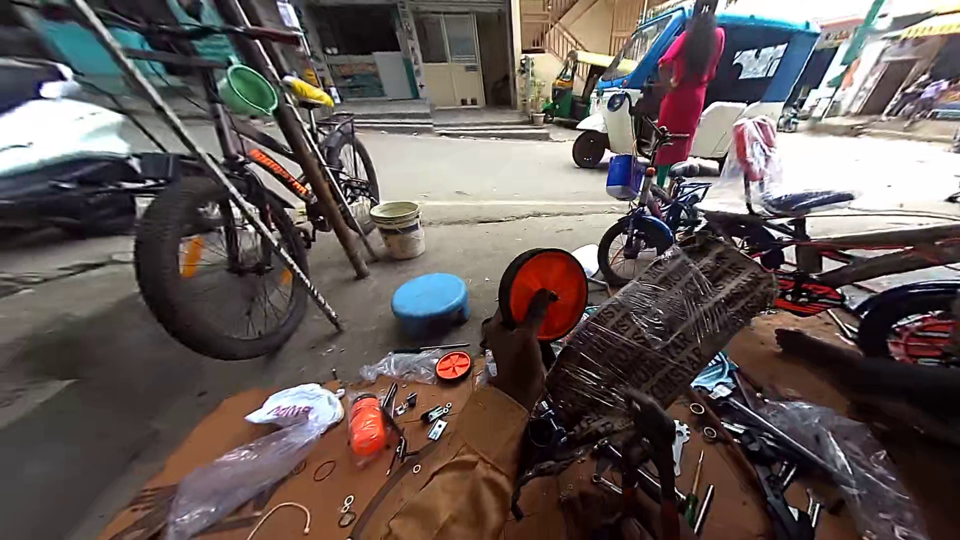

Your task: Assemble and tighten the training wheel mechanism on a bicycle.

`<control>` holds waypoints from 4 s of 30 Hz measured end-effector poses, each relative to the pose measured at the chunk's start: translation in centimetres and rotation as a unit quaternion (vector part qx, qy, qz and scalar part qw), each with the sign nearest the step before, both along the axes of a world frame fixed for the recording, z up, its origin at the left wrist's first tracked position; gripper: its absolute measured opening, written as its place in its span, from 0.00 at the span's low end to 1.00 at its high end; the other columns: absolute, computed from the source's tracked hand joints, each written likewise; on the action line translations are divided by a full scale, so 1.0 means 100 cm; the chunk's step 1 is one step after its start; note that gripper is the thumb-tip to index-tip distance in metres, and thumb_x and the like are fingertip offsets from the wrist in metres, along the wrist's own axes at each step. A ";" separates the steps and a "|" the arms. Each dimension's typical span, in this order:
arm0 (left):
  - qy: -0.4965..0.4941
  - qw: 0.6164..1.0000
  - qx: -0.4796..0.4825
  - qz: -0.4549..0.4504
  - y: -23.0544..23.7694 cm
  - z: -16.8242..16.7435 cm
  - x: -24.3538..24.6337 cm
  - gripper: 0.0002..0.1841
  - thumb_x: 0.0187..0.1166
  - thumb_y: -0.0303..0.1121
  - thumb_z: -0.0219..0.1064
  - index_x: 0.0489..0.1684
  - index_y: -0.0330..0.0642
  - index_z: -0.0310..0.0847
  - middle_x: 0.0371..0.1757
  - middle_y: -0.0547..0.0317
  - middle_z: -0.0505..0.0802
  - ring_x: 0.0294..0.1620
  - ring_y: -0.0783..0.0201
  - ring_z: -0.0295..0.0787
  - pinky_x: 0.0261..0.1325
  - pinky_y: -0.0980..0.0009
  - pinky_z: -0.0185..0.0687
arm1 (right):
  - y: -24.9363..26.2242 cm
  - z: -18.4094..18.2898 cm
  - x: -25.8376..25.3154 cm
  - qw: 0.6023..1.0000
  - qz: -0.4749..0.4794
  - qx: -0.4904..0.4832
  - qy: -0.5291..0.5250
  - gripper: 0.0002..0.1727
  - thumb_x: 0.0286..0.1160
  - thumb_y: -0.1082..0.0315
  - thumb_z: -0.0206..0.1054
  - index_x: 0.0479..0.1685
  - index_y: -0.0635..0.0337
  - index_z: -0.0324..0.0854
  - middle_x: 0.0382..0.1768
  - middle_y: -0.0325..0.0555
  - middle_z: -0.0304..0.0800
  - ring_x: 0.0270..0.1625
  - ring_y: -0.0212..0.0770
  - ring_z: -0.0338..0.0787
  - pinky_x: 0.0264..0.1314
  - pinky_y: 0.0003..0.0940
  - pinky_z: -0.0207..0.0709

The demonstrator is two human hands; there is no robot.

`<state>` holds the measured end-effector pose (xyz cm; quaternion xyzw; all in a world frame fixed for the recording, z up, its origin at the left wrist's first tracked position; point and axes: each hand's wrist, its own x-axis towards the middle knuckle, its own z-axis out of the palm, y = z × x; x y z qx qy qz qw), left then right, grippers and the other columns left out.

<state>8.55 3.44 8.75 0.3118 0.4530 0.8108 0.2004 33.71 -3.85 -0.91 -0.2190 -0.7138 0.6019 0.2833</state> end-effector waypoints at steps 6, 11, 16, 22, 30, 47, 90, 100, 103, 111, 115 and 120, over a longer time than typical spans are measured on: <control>0.013 1.000 -0.020 -0.018 -0.005 -0.003 0.005 0.15 0.74 0.42 0.78 0.53 0.46 0.89 0.48 0.55 0.96 0.48 0.58 0.95 0.54 0.57 0.92 | 0.024 0.070 -0.025 0.981 0.087 -0.170 0.003 0.27 0.88 0.66 0.53 0.85 0.60 0.62 0.55 0.53 0.91 0.50 0.51 0.95 0.46 0.48 0.93; 0.030 0.999 0.001 -0.044 -0.006 -0.003 0.008 0.15 0.73 0.39 0.78 0.55 0.44 0.89 0.47 0.55 0.96 0.48 0.60 0.95 0.54 0.60 0.92 | 0.033 0.080 -0.038 0.968 0.103 -0.227 0.025 0.25 0.88 0.62 0.52 0.82 0.60 0.65 0.51 0.56 0.92 0.47 0.53 0.96 0.43 0.48 0.94; 0.036 0.999 0.003 -0.041 -0.006 -0.003 0.010 0.15 0.73 0.37 0.78 0.55 0.44 0.89 0.48 0.55 0.96 0.48 0.60 0.95 0.55 0.60 0.92 | 0.035 0.083 -0.044 0.968 0.097 -0.232 0.021 0.24 0.88 0.61 0.52 0.80 0.59 0.66 0.49 0.54 0.93 0.44 0.50 0.97 0.41 0.45 0.94; 0.036 0.998 0.015 -0.040 -0.005 -0.004 0.012 0.14 0.73 0.38 0.79 0.51 0.44 0.90 0.45 0.53 0.96 0.46 0.59 0.95 0.53 0.59 0.92 | 0.032 0.080 -0.047 0.969 0.099 -0.221 0.047 0.22 0.89 0.61 0.51 0.76 0.60 0.70 0.38 0.51 0.90 0.34 0.44 0.93 0.31 0.37 0.89; 0.025 0.998 -0.001 -0.049 -0.004 -0.004 0.017 0.18 0.75 0.38 0.77 0.61 0.45 0.86 0.52 0.56 0.95 0.53 0.60 0.93 0.60 0.60 0.90 | 0.026 0.085 -0.048 0.961 0.094 -0.244 0.093 0.17 0.90 0.62 0.49 0.63 0.63 0.73 0.32 0.48 0.88 0.29 0.41 0.91 0.30 0.34 0.88; -0.024 0.998 -0.027 -0.056 -0.002 0.000 0.019 0.22 0.76 0.36 0.74 0.67 0.43 0.79 0.52 0.55 0.94 0.51 0.61 0.94 0.54 0.60 0.93 | 0.036 0.099 -0.010 0.986 0.069 -0.154 -0.009 0.25 0.88 0.62 0.55 0.79 0.62 0.68 0.53 0.52 0.92 0.45 0.47 0.95 0.44 0.44 0.91; 0.178 0.978 -0.101 0.037 -0.014 0.005 0.014 0.18 0.76 0.48 0.75 0.61 0.56 0.85 0.40 0.65 0.95 0.36 0.69 0.94 0.39 0.64 0.92 | 0.102 0.148 0.004 0.578 -0.315 0.605 -0.447 0.25 0.63 0.72 0.77 0.65 0.59 0.85 0.52 0.57 0.88 0.56 0.62 0.88 0.46 0.58 0.81; 0.200 0.971 -0.118 0.053 -0.014 0.007 0.013 0.19 0.75 0.48 0.76 0.60 0.56 0.85 0.39 0.65 0.94 0.36 0.70 0.93 0.40 0.63 0.91 | 0.106 0.155 0.002 0.564 -0.329 0.614 -0.444 0.22 0.61 0.73 0.77 0.59 0.58 0.86 0.52 0.55 0.89 0.58 0.61 0.88 0.45 0.57 0.80; 0.204 0.970 -0.117 0.062 -0.010 0.005 0.012 0.18 0.75 0.49 0.76 0.57 0.54 0.86 0.39 0.67 0.95 0.37 0.72 0.93 0.42 0.63 0.92 | 0.105 0.156 0.001 0.565 -0.326 0.613 -0.446 0.21 0.59 0.73 0.77 0.56 0.58 0.86 0.51 0.54 0.88 0.57 0.61 0.88 0.44 0.57 0.79; 0.200 0.974 -0.093 0.059 -0.008 0.004 0.011 0.17 0.73 0.47 0.76 0.54 0.52 0.86 0.37 0.68 0.94 0.38 0.73 0.93 0.44 0.66 0.92 | 0.110 0.157 -0.001 0.546 -0.338 0.620 -0.450 0.22 0.62 0.68 0.79 0.59 0.59 0.85 0.50 0.55 0.87 0.56 0.61 0.88 0.42 0.56 0.79; 0.202 0.973 -0.092 0.061 -0.008 0.005 0.011 0.16 0.73 0.47 0.76 0.53 0.52 0.87 0.36 0.68 0.94 0.37 0.73 0.92 0.43 0.67 0.91 | 0.111 0.158 -0.001 0.546 -0.334 0.622 -0.450 0.22 0.62 0.69 0.78 0.59 0.58 0.86 0.51 0.56 0.88 0.56 0.62 0.88 0.43 0.57 0.79; 0.205 0.972 -0.095 0.062 -0.008 0.005 0.011 0.17 0.73 0.48 0.76 0.54 0.53 0.87 0.36 0.69 0.94 0.37 0.74 0.93 0.42 0.67 0.92 | 0.109 0.159 -0.002 0.545 -0.332 0.622 -0.454 0.18 0.61 0.67 0.80 0.51 0.58 0.86 0.49 0.54 0.88 0.54 0.60 0.89 0.41 0.55 0.79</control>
